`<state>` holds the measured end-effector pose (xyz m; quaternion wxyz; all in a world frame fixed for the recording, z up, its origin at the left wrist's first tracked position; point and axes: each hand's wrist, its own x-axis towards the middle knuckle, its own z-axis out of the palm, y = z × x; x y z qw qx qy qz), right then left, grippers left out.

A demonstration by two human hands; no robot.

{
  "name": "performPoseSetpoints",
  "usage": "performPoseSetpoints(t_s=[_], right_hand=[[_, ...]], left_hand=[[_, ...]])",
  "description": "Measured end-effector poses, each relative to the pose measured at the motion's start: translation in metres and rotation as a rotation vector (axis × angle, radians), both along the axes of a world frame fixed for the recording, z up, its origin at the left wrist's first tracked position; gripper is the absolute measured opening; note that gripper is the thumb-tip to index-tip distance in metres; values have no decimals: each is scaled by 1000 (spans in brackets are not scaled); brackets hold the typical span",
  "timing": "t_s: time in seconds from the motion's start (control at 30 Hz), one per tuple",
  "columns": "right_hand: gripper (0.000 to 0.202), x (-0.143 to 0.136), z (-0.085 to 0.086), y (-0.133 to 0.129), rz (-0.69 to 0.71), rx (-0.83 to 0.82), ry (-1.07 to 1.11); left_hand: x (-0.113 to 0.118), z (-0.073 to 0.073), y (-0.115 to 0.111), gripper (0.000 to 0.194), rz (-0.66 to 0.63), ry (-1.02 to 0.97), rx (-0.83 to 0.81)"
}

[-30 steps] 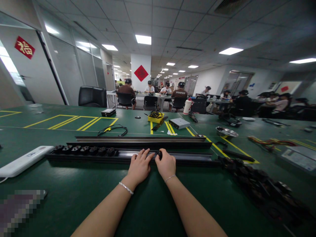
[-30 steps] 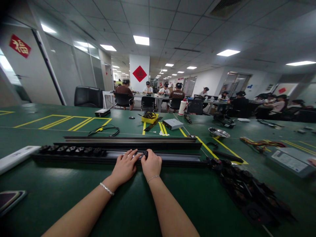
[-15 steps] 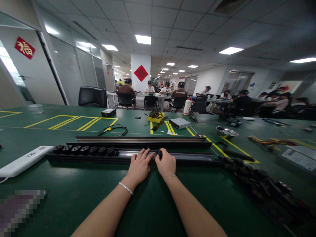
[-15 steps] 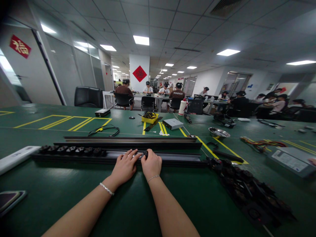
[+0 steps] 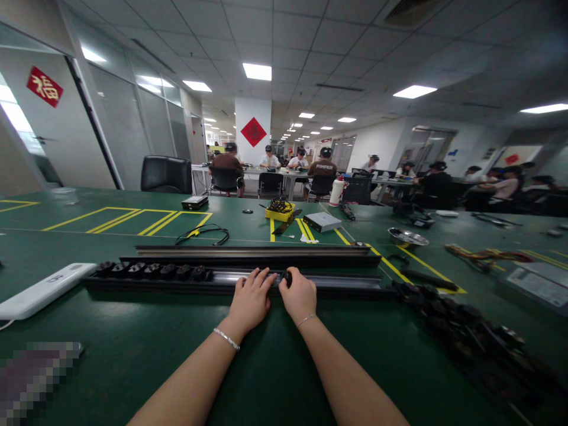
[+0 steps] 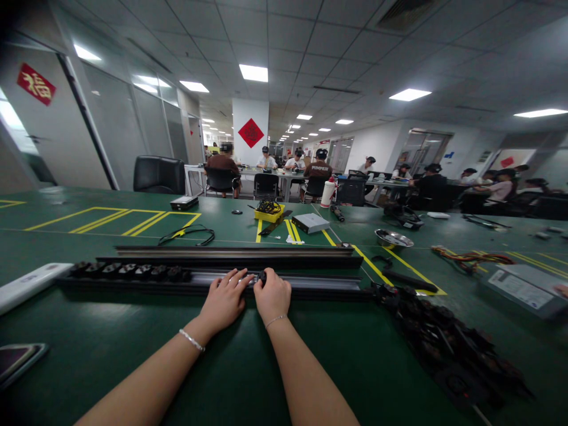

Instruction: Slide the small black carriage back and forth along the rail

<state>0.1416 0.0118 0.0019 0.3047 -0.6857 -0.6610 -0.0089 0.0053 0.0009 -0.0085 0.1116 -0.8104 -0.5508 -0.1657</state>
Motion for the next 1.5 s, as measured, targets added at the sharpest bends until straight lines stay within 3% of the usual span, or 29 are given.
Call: performPoseSetpoints(t_s=[0.43,1.5], right_hand=[[24,3,-1,-1,-4,82,61],[22,5,0,1,24,92,80]], left_hand=[[-1,-6,3,59,5,-20,14],[-3,-7,5,58,-11,-21,22]])
